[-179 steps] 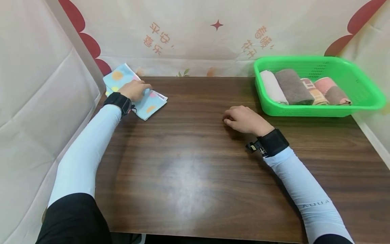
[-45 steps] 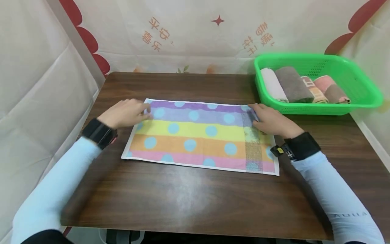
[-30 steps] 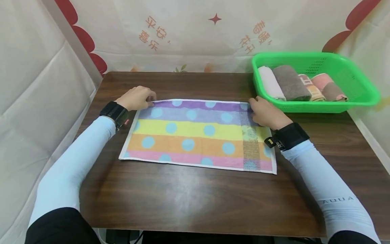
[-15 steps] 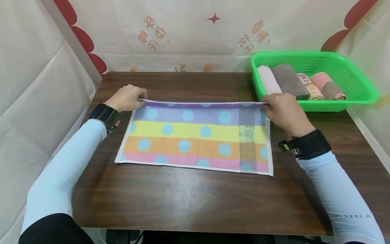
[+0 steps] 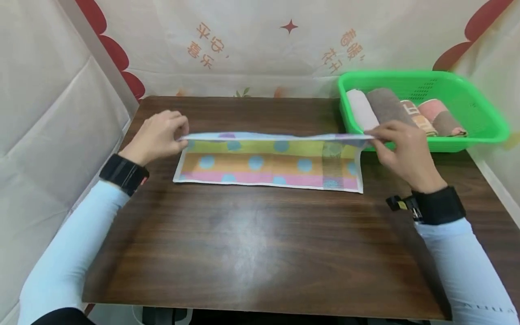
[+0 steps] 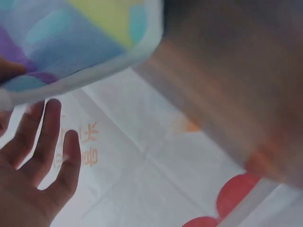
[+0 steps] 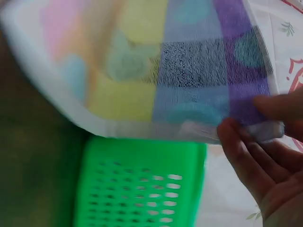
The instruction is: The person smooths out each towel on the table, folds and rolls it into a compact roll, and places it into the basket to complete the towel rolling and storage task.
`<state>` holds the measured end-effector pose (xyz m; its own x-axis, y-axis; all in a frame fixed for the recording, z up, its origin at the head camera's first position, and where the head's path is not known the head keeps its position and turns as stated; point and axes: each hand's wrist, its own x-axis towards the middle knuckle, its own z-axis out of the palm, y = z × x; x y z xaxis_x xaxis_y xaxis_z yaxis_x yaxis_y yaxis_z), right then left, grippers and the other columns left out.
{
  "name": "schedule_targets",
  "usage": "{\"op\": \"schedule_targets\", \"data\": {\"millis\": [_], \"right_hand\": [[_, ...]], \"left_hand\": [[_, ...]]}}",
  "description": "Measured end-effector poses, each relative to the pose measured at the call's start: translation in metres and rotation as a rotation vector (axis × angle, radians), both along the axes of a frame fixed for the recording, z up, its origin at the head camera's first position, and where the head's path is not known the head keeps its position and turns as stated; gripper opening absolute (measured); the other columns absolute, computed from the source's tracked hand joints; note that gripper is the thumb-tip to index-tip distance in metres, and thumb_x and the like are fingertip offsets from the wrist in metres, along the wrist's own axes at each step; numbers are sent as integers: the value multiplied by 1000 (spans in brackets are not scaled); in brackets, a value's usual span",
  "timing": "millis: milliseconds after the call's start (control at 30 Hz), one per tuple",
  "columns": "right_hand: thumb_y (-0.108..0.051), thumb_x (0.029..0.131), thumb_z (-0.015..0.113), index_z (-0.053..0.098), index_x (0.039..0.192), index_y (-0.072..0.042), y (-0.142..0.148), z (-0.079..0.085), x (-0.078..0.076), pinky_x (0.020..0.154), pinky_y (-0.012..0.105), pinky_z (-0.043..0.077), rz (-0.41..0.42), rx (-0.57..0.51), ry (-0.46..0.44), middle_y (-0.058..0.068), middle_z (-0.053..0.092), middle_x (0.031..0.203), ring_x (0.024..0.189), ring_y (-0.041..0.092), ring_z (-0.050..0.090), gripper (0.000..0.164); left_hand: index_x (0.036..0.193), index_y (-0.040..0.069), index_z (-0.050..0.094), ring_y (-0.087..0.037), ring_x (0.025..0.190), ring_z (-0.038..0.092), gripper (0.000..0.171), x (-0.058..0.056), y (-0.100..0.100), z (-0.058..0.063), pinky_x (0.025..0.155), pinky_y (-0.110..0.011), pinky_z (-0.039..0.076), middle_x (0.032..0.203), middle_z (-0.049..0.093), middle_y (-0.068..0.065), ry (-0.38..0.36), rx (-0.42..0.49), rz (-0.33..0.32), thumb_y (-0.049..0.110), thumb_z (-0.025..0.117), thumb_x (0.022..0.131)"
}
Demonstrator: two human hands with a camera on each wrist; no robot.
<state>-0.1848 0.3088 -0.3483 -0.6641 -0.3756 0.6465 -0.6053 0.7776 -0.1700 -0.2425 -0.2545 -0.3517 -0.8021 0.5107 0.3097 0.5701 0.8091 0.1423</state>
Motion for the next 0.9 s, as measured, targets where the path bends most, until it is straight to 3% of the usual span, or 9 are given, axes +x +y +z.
{"op": "schedule_targets", "data": {"millis": [167, 267, 367, 533, 633, 700, 767, 833, 900], "right_hand": [[3, 75, 77, 82, 92, -3, 7, -26, 28, 68, 26, 43, 105, 107, -106, 11, 75, 92, 79, 26, 68, 19], [2, 76, 80, 83, 92, -8, 6, -37, 37, 69, 34, 51, 92, 204, -221, 7, 75, 94, 82, 24, 71, 20], [-2, 76, 82, 82, 90, -10, 4, -42, 42, 71, 45, 56, 59, 263, -340, 6, 75, 95, 84, 24, 71, 17], [-29, 87, 83, 78, 85, -20, 1, -38, 37, 67, 34, 51, -33, 313, -541, -3, 70, 89, 77, 14, 62, 10], [-41, 95, 73, 75, 93, -17, 1, -35, 28, 65, 35, 47, -124, 315, -602, -2, 67, 83, 72, 15, 58, 24], [-45, 99, 66, 71, 109, -8, 1, -35, 21, 66, 41, 49, -194, 304, -636, 7, 67, 87, 74, 22, 60, 39], [-53, 100, 60, 62, 121, 0, 1, -36, 14, 70, 50, 49, -255, 294, -676, 18, 66, 99, 84, 32, 62, 57], [-60, 99, 57, 59, 116, 3, -1, -39, 7, 67, 51, 47, -315, 268, -716, 22, 60, 98, 86, 37, 58, 65], [-63, 98, 56, 58, 102, 3, -2, -41, 1, 62, 46, 43, -346, 234, -749, 19, 53, 87, 80, 36, 54, 66]], "left_hand": [[83, 14, 60, -25, 88, 55, 20, 27, -8, -28, 66, -38, 43, 102, 64, -6, -39, -61, -108, 3, 74, 76], [80, 16, 59, -26, 94, 58, 23, 35, -12, -42, 70, -37, 43, 114, 66, -9, -45, -99, -147, -3, 72, 78], [77, 18, 61, -29, 103, 61, 24, 40, -13, -49, 72, -37, 44, 123, 66, -11, -62, -125, -151, -4, 69, 80], [76, 23, 67, -34, 122, 59, 21, 45, -15, -50, 73, -39, 44, 136, 64, -11, -164, -151, -88, 3, 59, 76], [96, 19, 72, -35, 129, 55, 15, 43, -13, -48, 85, -47, 50, 140, 62, -12, -211, -139, -60, 15, 63, 84], [121, 16, 70, -35, 136, 51, 31, 39, -11, -48, 98, -55, 49, 145, 58, -13, -229, -136, -60, 25, 68, 91], [144, 16, 57, -36, 143, 46, 55, 34, -10, -48, 107, -61, 45, 153, 52, -14, -250, -137, -67, 34, 72, 94], [155, 19, 47, -37, 149, 40, 70, 30, -9, -49, 112, -65, 41, 161, 44, -15, -277, -150, -83, 40, 75, 93], [156, 21, 46, -39, 153, 35, 73, 26, -9, -48, 114, -66, 38, 165, 39, -16, -310, -161, -95, 41, 76, 92]]}}
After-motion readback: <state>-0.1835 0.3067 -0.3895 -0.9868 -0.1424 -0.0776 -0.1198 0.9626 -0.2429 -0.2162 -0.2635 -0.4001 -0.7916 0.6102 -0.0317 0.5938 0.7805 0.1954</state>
